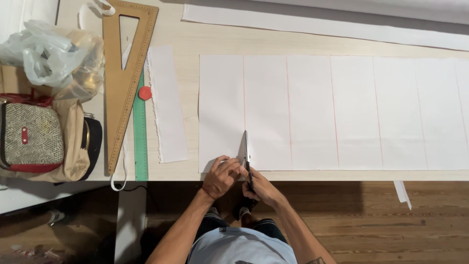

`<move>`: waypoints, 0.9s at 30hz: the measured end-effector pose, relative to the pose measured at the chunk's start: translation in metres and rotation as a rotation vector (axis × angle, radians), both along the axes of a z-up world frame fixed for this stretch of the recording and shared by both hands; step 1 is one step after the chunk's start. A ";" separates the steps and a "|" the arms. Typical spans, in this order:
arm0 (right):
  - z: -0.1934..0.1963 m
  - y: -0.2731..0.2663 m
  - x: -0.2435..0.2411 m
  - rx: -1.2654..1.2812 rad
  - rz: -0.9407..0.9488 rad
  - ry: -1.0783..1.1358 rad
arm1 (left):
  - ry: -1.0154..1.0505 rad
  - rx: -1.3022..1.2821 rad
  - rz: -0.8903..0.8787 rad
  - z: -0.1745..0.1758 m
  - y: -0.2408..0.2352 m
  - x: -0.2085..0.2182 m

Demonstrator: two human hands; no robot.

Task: Cutting strips of white material from a roll using scissors along marked lines

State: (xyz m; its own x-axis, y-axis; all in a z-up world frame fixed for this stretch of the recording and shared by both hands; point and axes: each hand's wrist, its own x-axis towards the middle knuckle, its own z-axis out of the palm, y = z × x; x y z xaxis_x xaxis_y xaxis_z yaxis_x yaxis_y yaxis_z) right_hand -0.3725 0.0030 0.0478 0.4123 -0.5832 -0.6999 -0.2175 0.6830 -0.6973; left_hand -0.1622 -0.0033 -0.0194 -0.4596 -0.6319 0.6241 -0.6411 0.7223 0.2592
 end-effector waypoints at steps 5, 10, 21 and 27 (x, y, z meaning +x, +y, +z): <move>-0.013 -0.003 -0.001 0.004 -0.002 -0.037 | 0.003 0.094 0.010 0.011 -0.001 0.002; 0.026 -0.008 0.002 0.025 -0.013 -0.032 | -0.146 0.222 -0.092 0.011 0.005 0.017; 0.069 -0.009 0.011 0.187 -0.051 0.086 | -0.395 0.156 -0.383 -0.006 -0.012 0.040; 0.024 -0.011 0.011 0.083 -0.106 0.006 | -0.424 0.161 -0.274 -0.028 -0.001 0.037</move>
State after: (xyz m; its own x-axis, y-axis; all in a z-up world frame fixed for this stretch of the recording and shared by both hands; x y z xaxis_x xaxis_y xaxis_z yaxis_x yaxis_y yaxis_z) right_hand -0.3614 -0.0077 0.0716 0.3469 -0.5635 -0.7498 -0.1448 0.7577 -0.6364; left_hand -0.1257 -0.0043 -0.0469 -0.8126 -0.5254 0.2522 -0.5068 0.8507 0.1394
